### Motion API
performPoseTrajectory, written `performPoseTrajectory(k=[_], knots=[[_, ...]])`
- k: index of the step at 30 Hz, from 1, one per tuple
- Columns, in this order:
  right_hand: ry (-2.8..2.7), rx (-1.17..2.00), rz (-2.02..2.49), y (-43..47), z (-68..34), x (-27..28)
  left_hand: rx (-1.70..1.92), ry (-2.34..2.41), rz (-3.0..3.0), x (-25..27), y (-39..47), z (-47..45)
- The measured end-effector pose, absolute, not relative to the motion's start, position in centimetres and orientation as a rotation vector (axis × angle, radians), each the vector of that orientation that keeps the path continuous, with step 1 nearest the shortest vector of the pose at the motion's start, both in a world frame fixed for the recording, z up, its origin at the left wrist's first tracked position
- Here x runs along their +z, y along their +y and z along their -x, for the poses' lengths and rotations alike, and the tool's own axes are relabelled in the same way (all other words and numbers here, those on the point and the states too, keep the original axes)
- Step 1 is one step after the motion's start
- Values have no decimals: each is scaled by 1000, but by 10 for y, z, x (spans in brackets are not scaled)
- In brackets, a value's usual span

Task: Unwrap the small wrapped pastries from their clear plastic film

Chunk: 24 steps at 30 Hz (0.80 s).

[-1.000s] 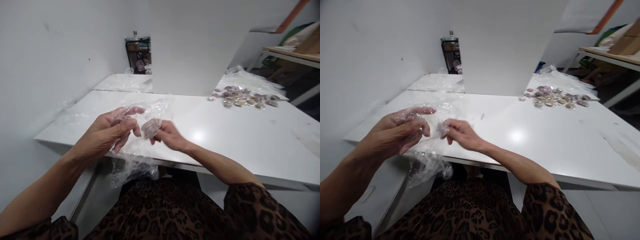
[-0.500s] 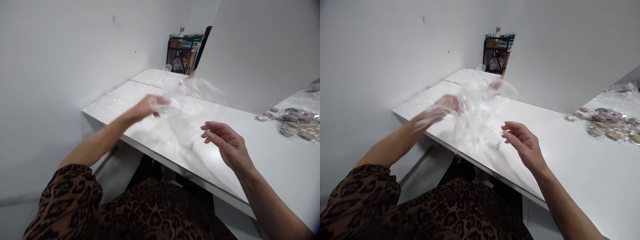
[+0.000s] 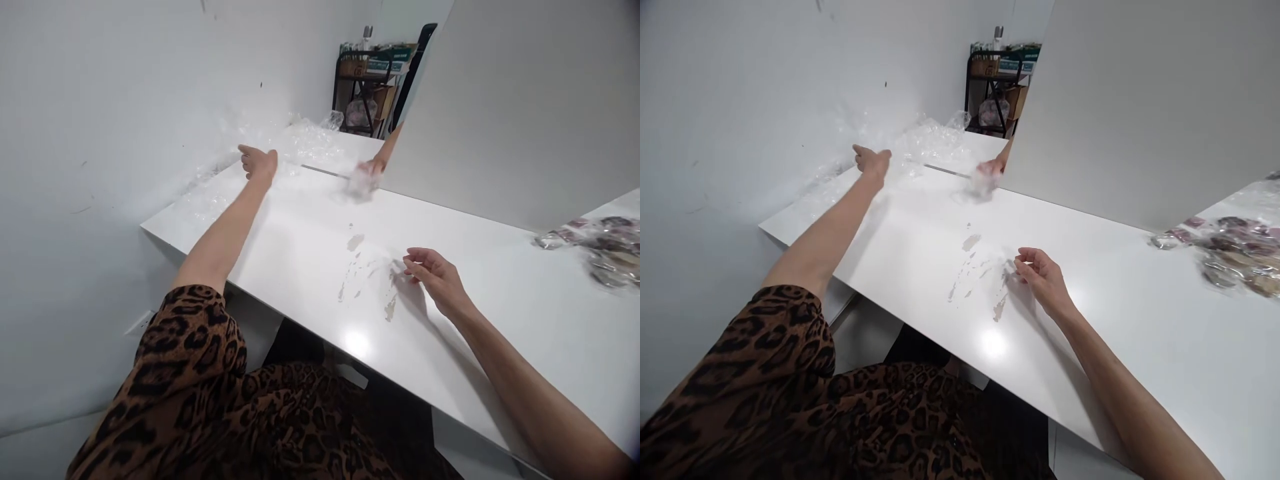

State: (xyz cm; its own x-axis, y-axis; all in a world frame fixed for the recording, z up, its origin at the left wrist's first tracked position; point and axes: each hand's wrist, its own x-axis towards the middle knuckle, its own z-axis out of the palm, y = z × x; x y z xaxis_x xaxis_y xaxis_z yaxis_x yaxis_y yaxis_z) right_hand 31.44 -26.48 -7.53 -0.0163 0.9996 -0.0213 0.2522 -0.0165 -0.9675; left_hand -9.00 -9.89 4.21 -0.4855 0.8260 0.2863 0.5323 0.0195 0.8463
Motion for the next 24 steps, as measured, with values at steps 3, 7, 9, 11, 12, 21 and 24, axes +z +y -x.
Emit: performPoseTrajectory(k=[3, 7, 9, 11, 12, 21, 24], knots=[[-1373, 1146, 1434, -267, -313, -82, 1284, 2093, -1570, -3, -103, 55], [-1357, 1151, 1439, -268, -312, -86, 755, 1782, -2001, -42, -97, 0], [-1342, 1151, 1425, -267, -312, -89, 670, 1674, -2062, -53, -89, -26], [-1330, 1150, 1404, -267, -312, -90, 702, 1667, -2033, -60, -79, -50], [-1331, 1149, 1394, -268, -312, -90, 733, 1691, -1996, -62, -74, -62], [-1309, 1151, 1321, -270, -311, -89, 815, 1753, -1927, -73, -71, -113], [-1204, 1147, 1295, -266, -315, -91, 825, 1615, -1997, -75, -113, -115]])
